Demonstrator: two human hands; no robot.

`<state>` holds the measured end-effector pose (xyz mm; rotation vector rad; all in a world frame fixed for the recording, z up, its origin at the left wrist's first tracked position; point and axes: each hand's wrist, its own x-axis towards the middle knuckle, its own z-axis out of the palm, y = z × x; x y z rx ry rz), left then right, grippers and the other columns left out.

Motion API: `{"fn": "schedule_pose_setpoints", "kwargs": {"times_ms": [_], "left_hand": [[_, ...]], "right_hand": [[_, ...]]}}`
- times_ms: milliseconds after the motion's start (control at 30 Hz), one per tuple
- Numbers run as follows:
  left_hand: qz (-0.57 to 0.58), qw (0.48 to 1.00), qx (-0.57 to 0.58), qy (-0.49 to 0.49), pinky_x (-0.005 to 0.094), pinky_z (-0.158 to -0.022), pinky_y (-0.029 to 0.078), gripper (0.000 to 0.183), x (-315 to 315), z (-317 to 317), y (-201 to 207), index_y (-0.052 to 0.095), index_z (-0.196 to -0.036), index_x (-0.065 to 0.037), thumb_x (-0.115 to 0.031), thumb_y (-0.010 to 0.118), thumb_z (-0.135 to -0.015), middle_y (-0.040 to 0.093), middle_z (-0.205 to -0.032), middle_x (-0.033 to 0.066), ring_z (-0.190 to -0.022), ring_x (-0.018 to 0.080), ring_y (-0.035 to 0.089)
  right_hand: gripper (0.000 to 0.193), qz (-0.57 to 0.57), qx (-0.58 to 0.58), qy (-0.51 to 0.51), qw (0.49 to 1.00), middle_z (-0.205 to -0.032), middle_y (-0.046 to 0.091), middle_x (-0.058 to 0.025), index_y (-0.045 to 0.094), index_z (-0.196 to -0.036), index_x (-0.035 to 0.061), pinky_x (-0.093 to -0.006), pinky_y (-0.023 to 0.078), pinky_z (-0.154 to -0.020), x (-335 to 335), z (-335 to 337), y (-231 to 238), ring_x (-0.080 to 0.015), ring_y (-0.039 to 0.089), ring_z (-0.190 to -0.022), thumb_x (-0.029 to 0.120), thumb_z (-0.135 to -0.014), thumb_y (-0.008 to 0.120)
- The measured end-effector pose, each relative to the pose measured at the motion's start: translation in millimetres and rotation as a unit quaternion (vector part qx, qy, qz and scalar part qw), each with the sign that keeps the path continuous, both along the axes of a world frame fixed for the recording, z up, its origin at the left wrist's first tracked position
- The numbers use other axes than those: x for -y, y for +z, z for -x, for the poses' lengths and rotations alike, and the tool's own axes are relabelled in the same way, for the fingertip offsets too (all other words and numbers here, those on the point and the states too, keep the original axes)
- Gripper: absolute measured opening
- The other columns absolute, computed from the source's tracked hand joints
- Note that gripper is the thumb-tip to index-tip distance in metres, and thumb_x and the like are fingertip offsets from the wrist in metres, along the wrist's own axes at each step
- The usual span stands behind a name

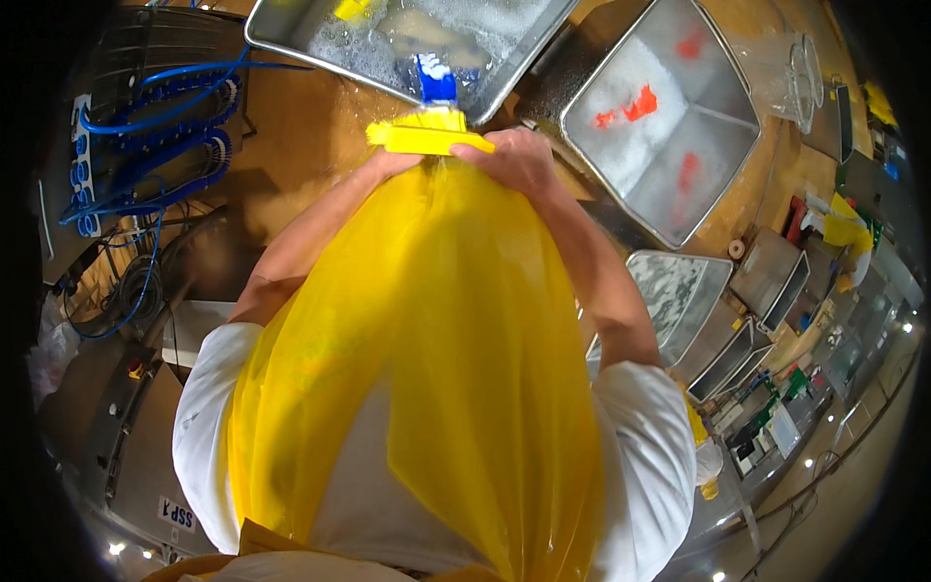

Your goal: The person scrubs a small blue and white plastic part with a yellow brush over a metal sink filled with soapy water. The person repeatedly rinses the part and continues scrubbing it throughout the clip.

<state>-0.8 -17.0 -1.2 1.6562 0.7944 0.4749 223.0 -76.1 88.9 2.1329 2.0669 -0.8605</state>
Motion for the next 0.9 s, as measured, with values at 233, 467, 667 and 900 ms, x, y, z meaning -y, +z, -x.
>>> {"fn": "schedule_pose_setpoints", "kwargs": {"times_ms": [233, 467, 667, 900], "left_hand": [[0.093, 0.995, -0.004, 0.033, 0.0367, -0.099, 0.050, 0.028, -10.5, 2.7, -5.4, 0.069, -0.124, -0.005, -0.006, 0.058, -0.098, 0.073, -0.117, 0.0145, -0.111, 0.0240, 0.066], [0.051, 0.989, 0.054, 0.128, 0.0354, -0.094, 0.051, 0.032, -9.4, -4.2, 4.4, 0.071, -0.122, -0.006, -0.002, 0.054, -0.094, 0.074, -0.109, 0.0143, -0.098, 0.0225, 0.068], [0.109, 0.979, 0.104, 0.137, 0.0324, -0.094, 0.051, 0.032, 0.2, -11.6, -9.2, 0.072, -0.120, -0.005, 0.000, 0.056, -0.093, 0.075, -0.110, 0.0077, -0.100, 0.0176, 0.067], [0.031, 0.996, 0.078, -0.027, 0.0316, -0.100, 0.048, 0.028, -16.0, 15.2, -22.1, 0.070, -0.125, -0.004, -0.010, 0.058, -0.099, 0.071, -0.122, 0.0044, -0.111, 0.0148, 0.063]], "right_hand": [[0.071, 0.182, 0.032, -0.204, 0.961, -0.086, 0.073, -0.0158, 0.078, -0.092, 0.0149, -0.0459, 0.054, -0.077, 30.7, -58.6, 4.2, -0.0367, 0.070, -0.084, 0.079, -0.091, 0.047], [0.072, 0.219, 0.096, -0.211, 0.948, -0.085, 0.071, -0.0183, 0.077, -0.091, 0.0143, -0.0435, 0.054, -0.079, 44.6, -54.0, -10.5, -0.0357, 0.071, -0.086, 0.080, -0.090, 0.046], [0.068, 0.021, 0.058, -0.120, 0.991, -0.082, 0.074, -0.0154, 0.079, -0.093, 0.0132, -0.0451, 0.054, -0.074, 33.5, -15.2, -17.7, -0.0384, 0.070, -0.082, 0.075, -0.092, 0.050], [0.072, 0.050, 0.053, -0.186, 0.980, -0.082, 0.074, -0.0155, 0.077, -0.084, 0.0096, -0.0461, 0.054, -0.074, 55.1, -86.2, -11.0, -0.0365, 0.071, -0.081, 0.075, -0.092, 0.049]]}}
